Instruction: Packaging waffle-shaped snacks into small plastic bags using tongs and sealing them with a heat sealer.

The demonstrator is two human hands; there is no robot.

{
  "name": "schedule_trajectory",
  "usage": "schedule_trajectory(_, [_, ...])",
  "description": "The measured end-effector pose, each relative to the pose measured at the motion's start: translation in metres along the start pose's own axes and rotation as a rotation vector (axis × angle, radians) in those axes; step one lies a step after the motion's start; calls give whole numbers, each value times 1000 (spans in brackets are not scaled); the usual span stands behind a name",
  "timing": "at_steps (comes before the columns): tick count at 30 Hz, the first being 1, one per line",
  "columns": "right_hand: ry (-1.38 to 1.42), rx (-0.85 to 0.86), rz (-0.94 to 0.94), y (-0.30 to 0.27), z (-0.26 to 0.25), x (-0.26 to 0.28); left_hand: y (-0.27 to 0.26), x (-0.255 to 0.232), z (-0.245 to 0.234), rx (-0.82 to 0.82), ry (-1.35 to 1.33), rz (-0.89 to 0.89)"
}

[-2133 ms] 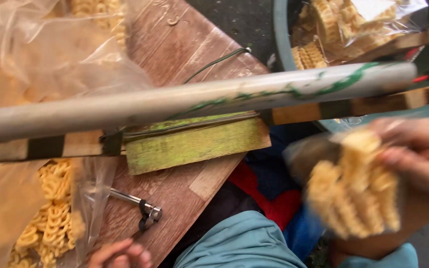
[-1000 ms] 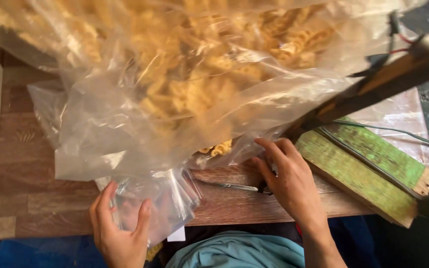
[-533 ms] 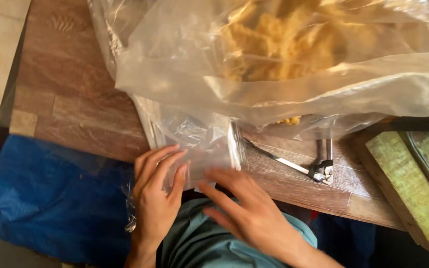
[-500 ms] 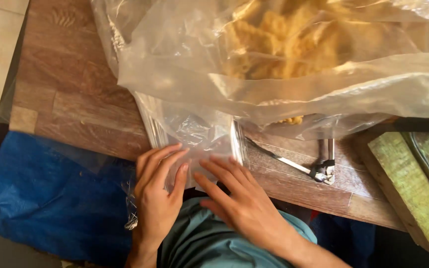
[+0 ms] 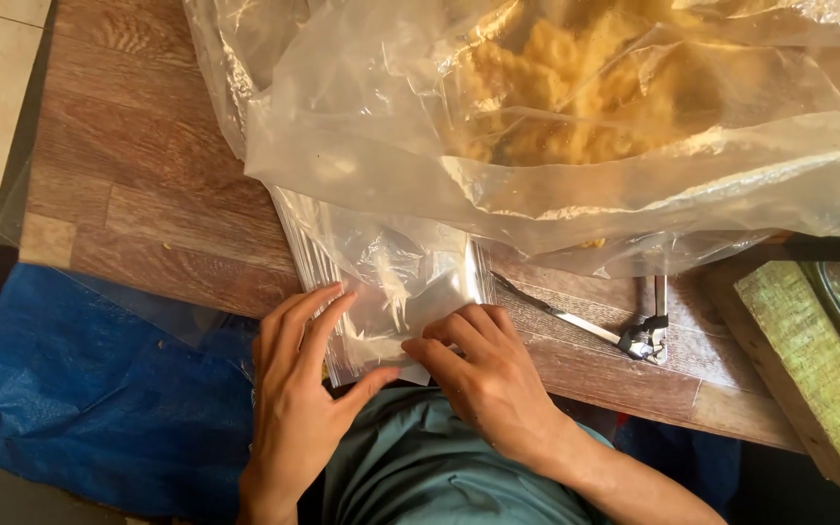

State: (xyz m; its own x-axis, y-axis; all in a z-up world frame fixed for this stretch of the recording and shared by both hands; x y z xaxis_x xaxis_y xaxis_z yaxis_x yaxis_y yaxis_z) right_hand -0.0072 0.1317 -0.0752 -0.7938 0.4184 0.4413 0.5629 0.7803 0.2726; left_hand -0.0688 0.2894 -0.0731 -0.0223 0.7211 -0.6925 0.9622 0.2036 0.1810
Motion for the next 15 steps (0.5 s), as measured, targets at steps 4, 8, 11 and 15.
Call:
schedule_trajectory(4, [156, -1, 59, -1, -1, -8, -2, 10, 12, -24, 75, -43])
schedule_trajectory(8, [308, -144, 147, 5, -37, -7, -2, 16, 15, -34, 107, -55])
schedule_trajectory(11, [380, -348, 178, -4, -67, -13, 0, 12, 17, -56, 145, -35])
schedule_trajectory(15, [659, -646, 313, -37, -79, -38, -3, 13, 20, -85, 190, -12])
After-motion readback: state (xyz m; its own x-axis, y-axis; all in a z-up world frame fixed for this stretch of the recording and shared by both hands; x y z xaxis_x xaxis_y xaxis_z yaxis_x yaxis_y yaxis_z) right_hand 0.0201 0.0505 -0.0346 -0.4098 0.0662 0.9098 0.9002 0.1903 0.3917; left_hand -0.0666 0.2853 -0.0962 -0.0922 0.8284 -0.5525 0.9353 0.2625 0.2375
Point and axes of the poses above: each hand's wrist, its own y-axis towards the middle knuckle, its own z-axis out of the palm, x = y × z, the point moved 6 cm from there along y, towards the middle knuckle, and after that the axes turned 7 degrees about -y, right-handed, at the moved point
